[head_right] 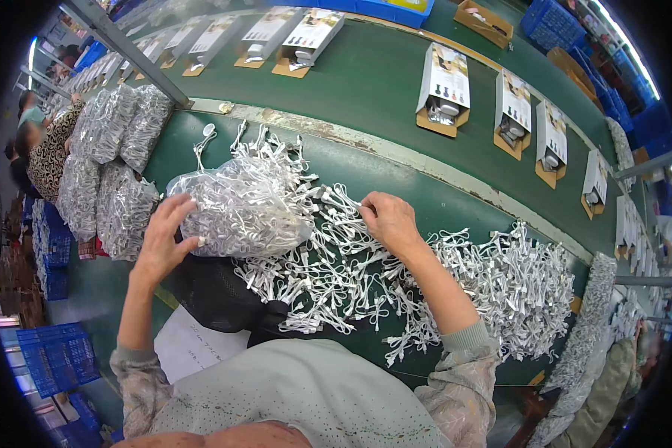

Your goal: The person picks up white cables from a pile, folds them by hand, and places them into open cardboard boxes on a conveyor belt. The person also moves a plastic bag of cables and reaches into the boxes to rearrange the items.

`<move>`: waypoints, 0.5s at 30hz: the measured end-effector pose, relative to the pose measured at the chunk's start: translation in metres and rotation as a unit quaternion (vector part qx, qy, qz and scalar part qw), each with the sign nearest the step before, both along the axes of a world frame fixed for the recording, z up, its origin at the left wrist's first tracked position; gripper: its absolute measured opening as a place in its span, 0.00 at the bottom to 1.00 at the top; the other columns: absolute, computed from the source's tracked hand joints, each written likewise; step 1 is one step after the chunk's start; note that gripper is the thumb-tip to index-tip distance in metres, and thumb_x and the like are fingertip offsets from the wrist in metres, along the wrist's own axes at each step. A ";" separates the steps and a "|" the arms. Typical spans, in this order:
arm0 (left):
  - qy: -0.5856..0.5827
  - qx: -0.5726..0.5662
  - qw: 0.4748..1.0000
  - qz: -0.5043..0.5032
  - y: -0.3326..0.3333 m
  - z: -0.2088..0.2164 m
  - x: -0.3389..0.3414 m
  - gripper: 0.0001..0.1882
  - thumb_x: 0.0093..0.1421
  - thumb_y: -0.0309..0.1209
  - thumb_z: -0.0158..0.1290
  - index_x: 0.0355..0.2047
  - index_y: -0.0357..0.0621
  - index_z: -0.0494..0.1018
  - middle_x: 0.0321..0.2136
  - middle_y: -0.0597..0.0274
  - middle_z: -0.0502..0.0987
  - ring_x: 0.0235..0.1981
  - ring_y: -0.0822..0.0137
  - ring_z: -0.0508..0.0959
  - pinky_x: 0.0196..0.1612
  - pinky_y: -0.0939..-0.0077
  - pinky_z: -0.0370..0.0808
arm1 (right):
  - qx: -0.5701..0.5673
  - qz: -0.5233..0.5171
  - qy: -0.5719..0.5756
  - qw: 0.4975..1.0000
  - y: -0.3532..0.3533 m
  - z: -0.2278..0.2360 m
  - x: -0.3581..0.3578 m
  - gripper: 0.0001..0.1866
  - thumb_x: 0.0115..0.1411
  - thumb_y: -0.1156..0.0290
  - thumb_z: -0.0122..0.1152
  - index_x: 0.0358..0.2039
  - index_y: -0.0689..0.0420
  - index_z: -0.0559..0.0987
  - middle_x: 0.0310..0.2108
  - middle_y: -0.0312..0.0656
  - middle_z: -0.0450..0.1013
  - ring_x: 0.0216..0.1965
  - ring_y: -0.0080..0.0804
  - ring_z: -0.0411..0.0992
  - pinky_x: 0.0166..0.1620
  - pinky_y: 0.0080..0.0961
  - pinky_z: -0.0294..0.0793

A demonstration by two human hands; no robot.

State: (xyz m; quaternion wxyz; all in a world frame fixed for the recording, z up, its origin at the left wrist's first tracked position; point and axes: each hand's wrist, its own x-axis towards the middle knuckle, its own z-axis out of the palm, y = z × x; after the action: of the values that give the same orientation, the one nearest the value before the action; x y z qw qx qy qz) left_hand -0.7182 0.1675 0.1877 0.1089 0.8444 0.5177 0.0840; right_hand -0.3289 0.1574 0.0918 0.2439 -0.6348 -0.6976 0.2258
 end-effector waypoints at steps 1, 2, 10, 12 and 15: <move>-0.051 0.051 0.997 0.020 -0.006 -0.012 -0.004 0.22 0.43 0.23 0.59 0.42 0.42 0.70 0.43 0.54 0.71 0.48 0.53 0.70 0.50 0.65 0.66 | 0.003 0.003 -0.002 1.000 0.000 0.003 -0.004 0.09 0.52 0.67 0.58 0.29 0.59 0.78 0.24 0.46 0.75 0.27 0.42 0.74 0.33 0.32 0.71; -0.052 0.055 0.997 0.023 -0.008 -0.022 -0.009 0.22 0.43 0.23 0.59 0.42 0.42 0.70 0.43 0.54 0.71 0.48 0.53 0.70 0.50 0.65 0.66 | 0.007 -0.008 0.006 1.000 0.000 0.008 -0.007 0.09 0.52 0.67 0.58 0.29 0.59 0.78 0.25 0.46 0.75 0.27 0.41 0.74 0.33 0.32 0.71; -0.214 0.212 0.951 0.069 0.015 -0.003 0.014 0.03 0.52 0.21 0.52 0.29 0.38 0.70 0.29 0.54 0.73 0.34 0.56 0.73 0.37 0.67 0.69 | -0.100 -0.094 0.135 0.981 0.010 0.023 -0.013 0.13 0.54 0.64 0.57 0.30 0.63 0.77 0.23 0.40 0.74 0.25 0.25 0.70 0.32 0.22 0.70; -0.249 0.245 0.936 0.050 0.019 0.024 0.025 0.03 0.55 0.23 0.50 0.30 0.36 0.69 0.29 0.53 0.72 0.35 0.55 0.73 0.40 0.70 0.69 | -0.124 -0.095 0.186 0.970 0.015 0.018 -0.009 0.14 0.54 0.63 0.56 0.30 0.64 0.77 0.23 0.40 0.74 0.26 0.24 0.70 0.33 0.22 0.70; -0.269 0.212 0.939 0.038 0.026 0.055 0.029 0.02 0.56 0.22 0.49 0.29 0.35 0.67 0.28 0.55 0.69 0.31 0.60 0.71 0.38 0.74 0.67 | -0.131 -0.096 0.223 0.961 0.031 0.014 -0.010 0.14 0.54 0.63 0.56 0.30 0.63 0.76 0.23 0.38 0.74 0.25 0.22 0.70 0.32 0.21 0.69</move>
State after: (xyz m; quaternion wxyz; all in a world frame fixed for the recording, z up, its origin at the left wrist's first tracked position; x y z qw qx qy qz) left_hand -0.6887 0.1938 0.2426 0.0591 0.7735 0.4714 0.4196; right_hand -0.3386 0.1885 0.1059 0.3284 -0.6587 -0.5258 0.4263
